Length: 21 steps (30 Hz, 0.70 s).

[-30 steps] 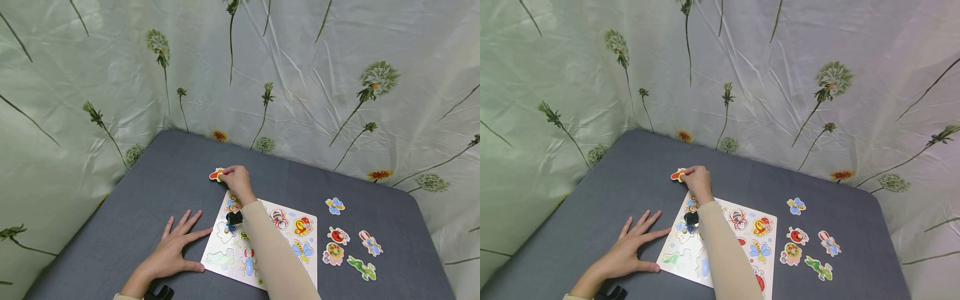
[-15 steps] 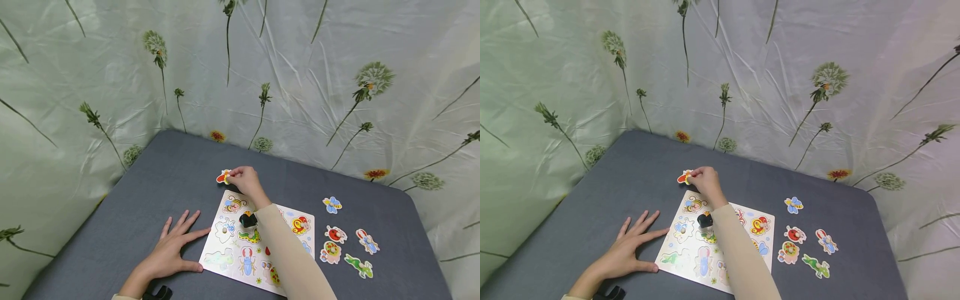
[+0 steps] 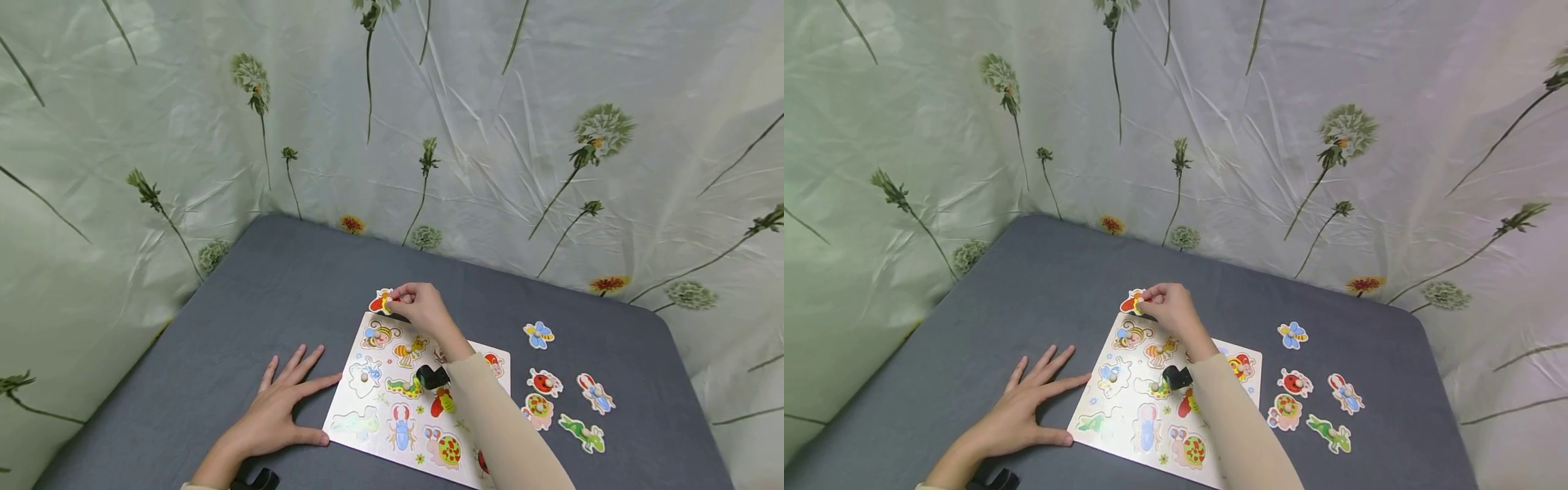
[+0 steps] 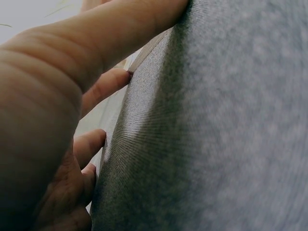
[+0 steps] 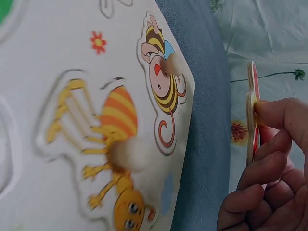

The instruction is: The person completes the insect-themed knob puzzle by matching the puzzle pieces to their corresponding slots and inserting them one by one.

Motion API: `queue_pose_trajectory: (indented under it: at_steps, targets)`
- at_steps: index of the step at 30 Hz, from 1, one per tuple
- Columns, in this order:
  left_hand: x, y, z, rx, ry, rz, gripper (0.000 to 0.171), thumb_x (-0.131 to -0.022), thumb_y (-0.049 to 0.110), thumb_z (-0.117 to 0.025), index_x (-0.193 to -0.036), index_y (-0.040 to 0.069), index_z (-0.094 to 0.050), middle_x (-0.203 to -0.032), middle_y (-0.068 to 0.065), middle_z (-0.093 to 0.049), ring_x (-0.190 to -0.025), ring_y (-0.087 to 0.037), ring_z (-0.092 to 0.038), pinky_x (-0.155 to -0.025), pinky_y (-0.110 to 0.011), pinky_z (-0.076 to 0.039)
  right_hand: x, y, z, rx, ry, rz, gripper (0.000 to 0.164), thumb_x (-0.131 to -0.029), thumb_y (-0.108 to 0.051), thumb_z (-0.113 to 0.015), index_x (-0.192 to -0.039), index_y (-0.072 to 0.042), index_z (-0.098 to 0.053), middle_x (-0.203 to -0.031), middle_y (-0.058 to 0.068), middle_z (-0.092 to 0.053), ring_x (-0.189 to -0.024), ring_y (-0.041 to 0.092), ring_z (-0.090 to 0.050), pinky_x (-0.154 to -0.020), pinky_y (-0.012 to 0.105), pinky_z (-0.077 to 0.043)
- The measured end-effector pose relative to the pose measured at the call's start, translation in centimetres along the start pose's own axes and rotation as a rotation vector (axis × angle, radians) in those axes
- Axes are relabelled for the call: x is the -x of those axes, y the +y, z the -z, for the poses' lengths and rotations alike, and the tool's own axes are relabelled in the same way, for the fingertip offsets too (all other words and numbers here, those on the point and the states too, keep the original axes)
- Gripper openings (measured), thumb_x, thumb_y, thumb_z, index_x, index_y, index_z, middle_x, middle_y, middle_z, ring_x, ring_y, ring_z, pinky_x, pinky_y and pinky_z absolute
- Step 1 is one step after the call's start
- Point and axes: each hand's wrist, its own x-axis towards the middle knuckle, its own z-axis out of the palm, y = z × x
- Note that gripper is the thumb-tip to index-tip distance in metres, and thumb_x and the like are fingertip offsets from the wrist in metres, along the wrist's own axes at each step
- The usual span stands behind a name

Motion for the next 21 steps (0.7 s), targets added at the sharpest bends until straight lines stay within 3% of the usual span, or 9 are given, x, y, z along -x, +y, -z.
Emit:
queue_pose_trajectory:
  at_steps: [21]
  targets:
    - [0.2, 0.1, -0.2, -0.007, 0.033, -0.027, 0.094, -0.063, 0.068, -0.093, -0.149, 0.048, -0.061, -0.179, -0.003, -0.03, -0.166, -0.045, -0.016, -0.127, -0.07, 0.003, 6.5, 3.9, 3.2, 0.028, -0.054, 0.026, 0.011, -0.092, -0.016, -0.081, -0.098, -0.008, -0.077, -0.068, -0.005, -0.056, -0.058, 0.009, -0.044, -0.051, 0.021, -0.032]
